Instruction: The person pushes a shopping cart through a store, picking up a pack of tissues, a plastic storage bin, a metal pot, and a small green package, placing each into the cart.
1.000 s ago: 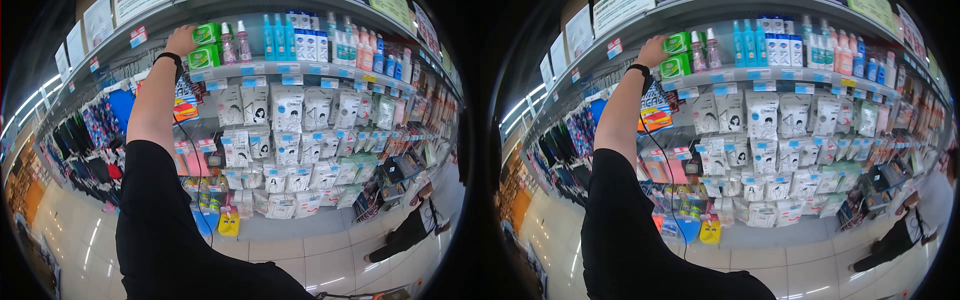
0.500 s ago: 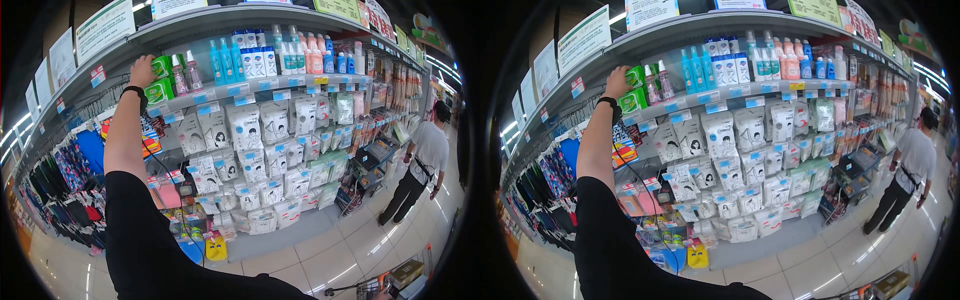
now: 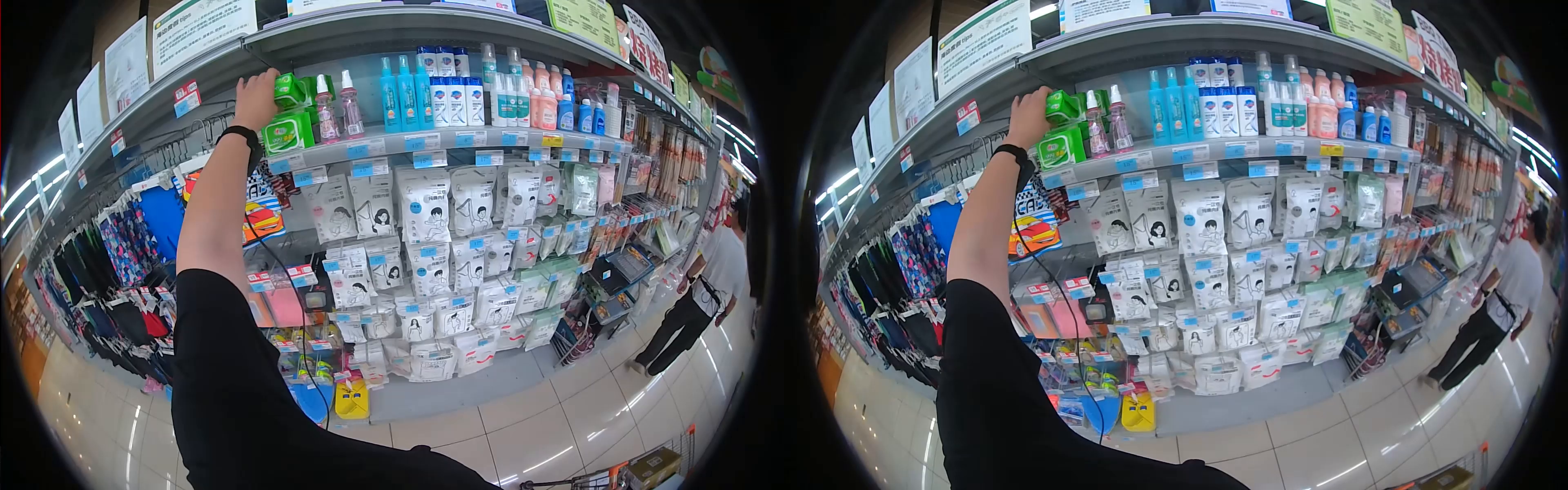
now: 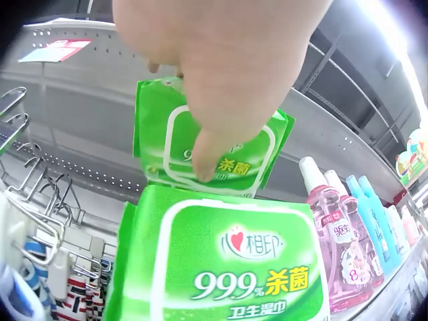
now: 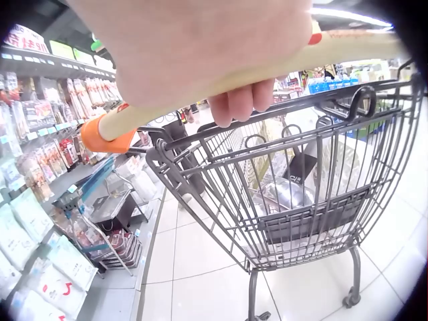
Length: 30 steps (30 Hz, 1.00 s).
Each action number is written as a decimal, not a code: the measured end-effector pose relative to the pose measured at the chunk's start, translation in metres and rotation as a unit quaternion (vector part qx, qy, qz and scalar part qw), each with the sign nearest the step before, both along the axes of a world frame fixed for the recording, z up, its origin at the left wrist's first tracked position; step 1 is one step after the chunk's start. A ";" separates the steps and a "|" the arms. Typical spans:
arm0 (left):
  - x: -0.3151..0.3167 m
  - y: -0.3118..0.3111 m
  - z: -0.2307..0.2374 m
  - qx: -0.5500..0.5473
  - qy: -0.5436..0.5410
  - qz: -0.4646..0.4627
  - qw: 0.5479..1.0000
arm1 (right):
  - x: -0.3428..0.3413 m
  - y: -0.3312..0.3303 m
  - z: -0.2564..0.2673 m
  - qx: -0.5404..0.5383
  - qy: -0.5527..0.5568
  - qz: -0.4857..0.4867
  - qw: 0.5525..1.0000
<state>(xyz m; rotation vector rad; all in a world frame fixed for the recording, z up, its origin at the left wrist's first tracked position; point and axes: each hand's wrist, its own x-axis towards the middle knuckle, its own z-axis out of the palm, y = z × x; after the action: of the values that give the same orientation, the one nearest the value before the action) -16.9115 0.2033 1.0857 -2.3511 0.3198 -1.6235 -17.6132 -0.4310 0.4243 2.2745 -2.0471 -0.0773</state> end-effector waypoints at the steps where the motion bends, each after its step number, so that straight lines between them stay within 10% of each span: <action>1: 0.001 0.006 0.001 0.001 -0.017 -0.012 1.000 | -0.003 -0.005 -0.006 0.009 0.000 -0.002 1.000; 8: -0.064 0.013 -0.008 -0.126 -0.238 -0.182 0.946 | -0.033 -0.066 -0.063 0.070 0.017 -0.012 0.997; 9: -0.068 0.021 -0.024 -0.205 -0.164 -0.340 0.903 | -0.034 -0.077 -0.078 0.066 0.027 0.007 0.997; 12: -0.094 0.015 -0.126 -0.438 0.131 -0.677 0.577 | -0.055 -0.049 -0.090 -0.044 0.074 0.072 0.994; 14: -0.113 0.011 -0.242 -0.523 0.280 -0.721 0.357 | -0.058 -0.054 -0.101 -0.028 0.083 0.029 0.996; 17: -0.145 -0.024 -0.433 -0.679 0.361 -0.582 0.265 | -0.046 -0.037 -0.071 -0.016 -0.016 -0.037 0.999; 19: -0.162 -0.040 -0.545 -0.811 0.409 -0.407 0.100 | -0.033 -0.021 -0.032 0.045 -0.151 -0.111 0.981; 22: -0.197 -0.062 -0.660 -0.829 0.449 -0.329 0.058 | -0.026 -0.005 -0.009 0.085 -0.176 -0.085 0.977; 30: -0.214 -0.152 -0.653 -0.631 0.742 -0.226 0.032 | 0.010 0.058 0.024 0.051 -0.196 -0.012 0.979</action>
<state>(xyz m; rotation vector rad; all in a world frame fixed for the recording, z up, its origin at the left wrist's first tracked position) -17.1260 0.0510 0.4324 1.1064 0.1505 -1.0714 -17.6033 -0.3732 0.4486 2.4905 -2.2984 0.2954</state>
